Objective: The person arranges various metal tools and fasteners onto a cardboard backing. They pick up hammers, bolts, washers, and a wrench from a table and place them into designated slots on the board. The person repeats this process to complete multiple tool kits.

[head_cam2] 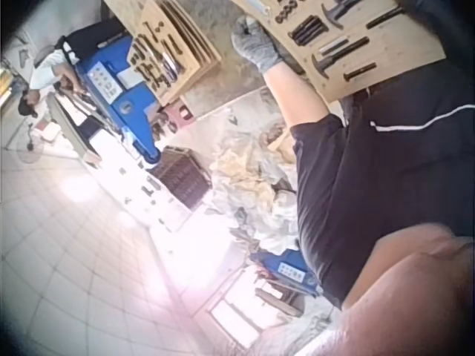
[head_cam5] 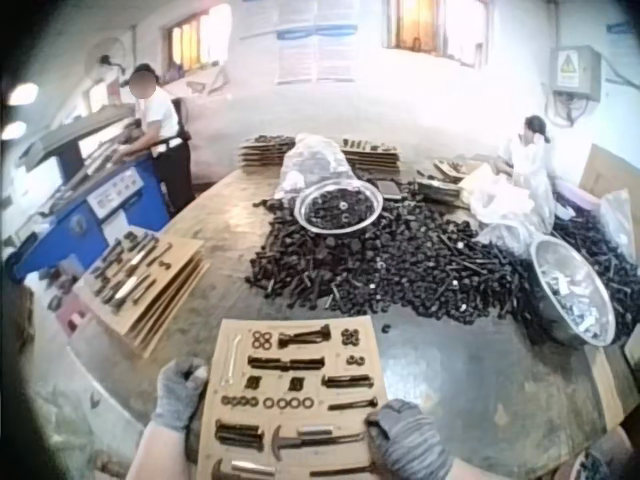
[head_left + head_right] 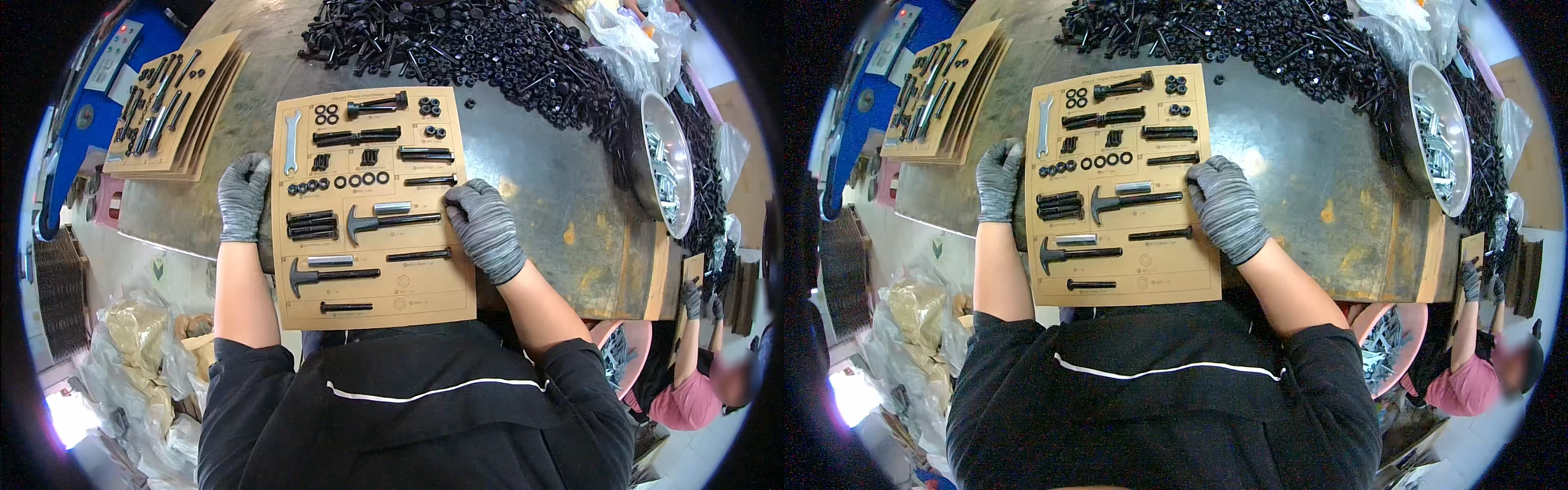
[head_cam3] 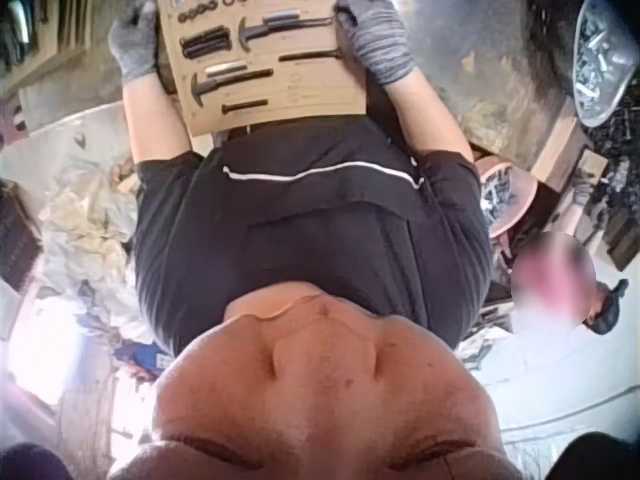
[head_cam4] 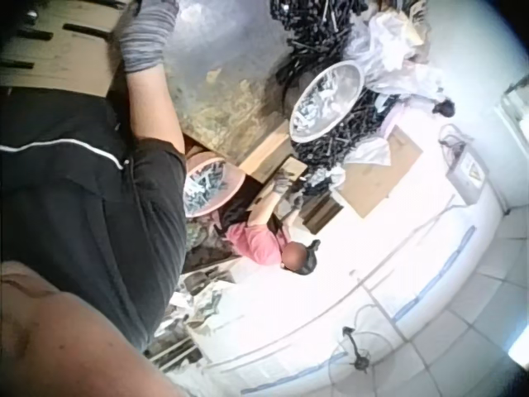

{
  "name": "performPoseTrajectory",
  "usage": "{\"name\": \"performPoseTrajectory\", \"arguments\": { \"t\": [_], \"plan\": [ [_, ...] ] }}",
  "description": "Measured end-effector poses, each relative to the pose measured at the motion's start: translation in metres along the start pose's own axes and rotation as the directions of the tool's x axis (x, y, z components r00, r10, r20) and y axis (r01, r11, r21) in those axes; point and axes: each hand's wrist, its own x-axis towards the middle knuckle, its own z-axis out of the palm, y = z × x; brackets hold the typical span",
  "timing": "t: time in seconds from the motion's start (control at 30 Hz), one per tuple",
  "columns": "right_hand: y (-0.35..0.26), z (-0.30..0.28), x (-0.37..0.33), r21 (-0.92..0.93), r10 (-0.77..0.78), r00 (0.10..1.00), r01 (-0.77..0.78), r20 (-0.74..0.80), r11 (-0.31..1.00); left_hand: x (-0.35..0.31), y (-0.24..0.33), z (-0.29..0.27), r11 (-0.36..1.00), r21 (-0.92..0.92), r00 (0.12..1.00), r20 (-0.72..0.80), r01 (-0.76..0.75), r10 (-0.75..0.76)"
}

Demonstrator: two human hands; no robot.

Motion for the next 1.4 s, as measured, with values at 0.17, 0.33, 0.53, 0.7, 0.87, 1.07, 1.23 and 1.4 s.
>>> {"name": "performPoseTrajectory", "arguments": {
  "t": [0.17,0.33,0.53,0.7,0.87,1.07,1.23,1.4],
  "plan": [
    [0.001,0.003,0.0,-0.087,-0.127,0.988,0.119,-0.084,0.989,-0.005,0.008,0.002,0.997,0.071,1.0,0.003,-0.018,0.017],
    [-0.002,-0.008,-0.014,-0.178,0.029,1.0,-0.029,-0.004,0.984,-0.003,0.026,0.002,0.972,0.233,0.999,0.001,-0.032,0.033],
    [-0.028,-0.013,-0.037,0.025,-0.028,0.996,0.03,-0.085,0.999,-0.009,0.013,-0.01,0.976,0.21,0.995,-0.06,-0.063,0.077],
    [-0.07,0.002,-0.071,0.106,-0.152,0.963,0.131,0.221,0.986,-0.001,0.013,-0.002,0.977,0.213,1.0,0.003,-0.001,0.0],
    [-0.075,0.027,-0.072,0.068,-0.217,0.968,0.21,0.126,0.975,0.004,-0.006,-0.005,0.989,0.145,1.0,0.029,0.004,-0.008],
    [-0.076,0.02,-0.081,0.095,-0.045,0.985,0.03,0.168,0.995,0.002,0.002,-0.006,0.989,0.146,0.999,0.03,-0.017,0.013],
    [-0.084,0.022,-0.089,0.105,-0.23,0.954,0.213,0.195,0.971,0.006,-0.008,-0.003,0.996,0.067,0.998,0.023,-0.054,0.053],
    [-0.069,-0.001,-0.065,0.133,-0.218,0.972,0.206,0.088,0.97,0.003,-0.007,-0.007,0.998,0.066,0.998,0.055,-0.006,0.002]
  ]
}}
